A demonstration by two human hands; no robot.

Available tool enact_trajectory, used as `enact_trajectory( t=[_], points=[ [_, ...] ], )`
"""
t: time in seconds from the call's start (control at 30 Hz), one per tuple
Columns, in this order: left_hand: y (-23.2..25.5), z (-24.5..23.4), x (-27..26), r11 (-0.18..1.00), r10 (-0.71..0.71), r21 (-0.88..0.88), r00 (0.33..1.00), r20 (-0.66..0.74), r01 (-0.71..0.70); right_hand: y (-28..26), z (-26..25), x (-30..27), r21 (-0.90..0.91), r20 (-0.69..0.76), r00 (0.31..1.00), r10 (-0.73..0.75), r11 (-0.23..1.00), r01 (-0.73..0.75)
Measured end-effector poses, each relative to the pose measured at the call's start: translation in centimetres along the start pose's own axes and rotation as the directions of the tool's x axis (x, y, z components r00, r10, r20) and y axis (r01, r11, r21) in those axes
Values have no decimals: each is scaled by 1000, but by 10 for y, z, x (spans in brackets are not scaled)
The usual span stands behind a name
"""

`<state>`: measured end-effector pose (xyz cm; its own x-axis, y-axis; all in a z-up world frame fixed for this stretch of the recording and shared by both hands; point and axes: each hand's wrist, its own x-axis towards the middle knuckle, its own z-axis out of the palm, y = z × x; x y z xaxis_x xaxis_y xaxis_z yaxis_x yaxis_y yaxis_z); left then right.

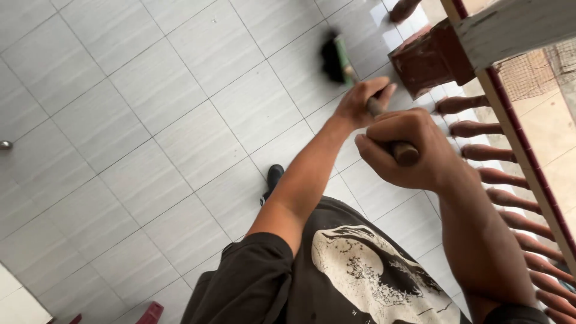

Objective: Sweeping the tiled floor of a balcony or porch using a broom.

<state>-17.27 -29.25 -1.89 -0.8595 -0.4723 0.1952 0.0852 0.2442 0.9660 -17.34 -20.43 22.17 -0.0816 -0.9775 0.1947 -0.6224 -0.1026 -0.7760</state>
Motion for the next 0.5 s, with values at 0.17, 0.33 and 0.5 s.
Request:
enact_trajectory(
  t=[0.17, 0.33, 0.5],
  points=[
    [75, -11, 15, 997, -55, -55, 997, 51, 58, -8, -50, -19, 82, 48, 995, 89, 992, -92],
    [105, -51, -22, 985, -118, 131, 993, 32, 113, 35, -63, -18, 101, -40, 996, -75, 992, 78],
    [32, -105, -86, 799, -432, 385, 886, -167, 462, 98, -8, 0, 329, -64, 998, -13, 944, 34]
  ],
)
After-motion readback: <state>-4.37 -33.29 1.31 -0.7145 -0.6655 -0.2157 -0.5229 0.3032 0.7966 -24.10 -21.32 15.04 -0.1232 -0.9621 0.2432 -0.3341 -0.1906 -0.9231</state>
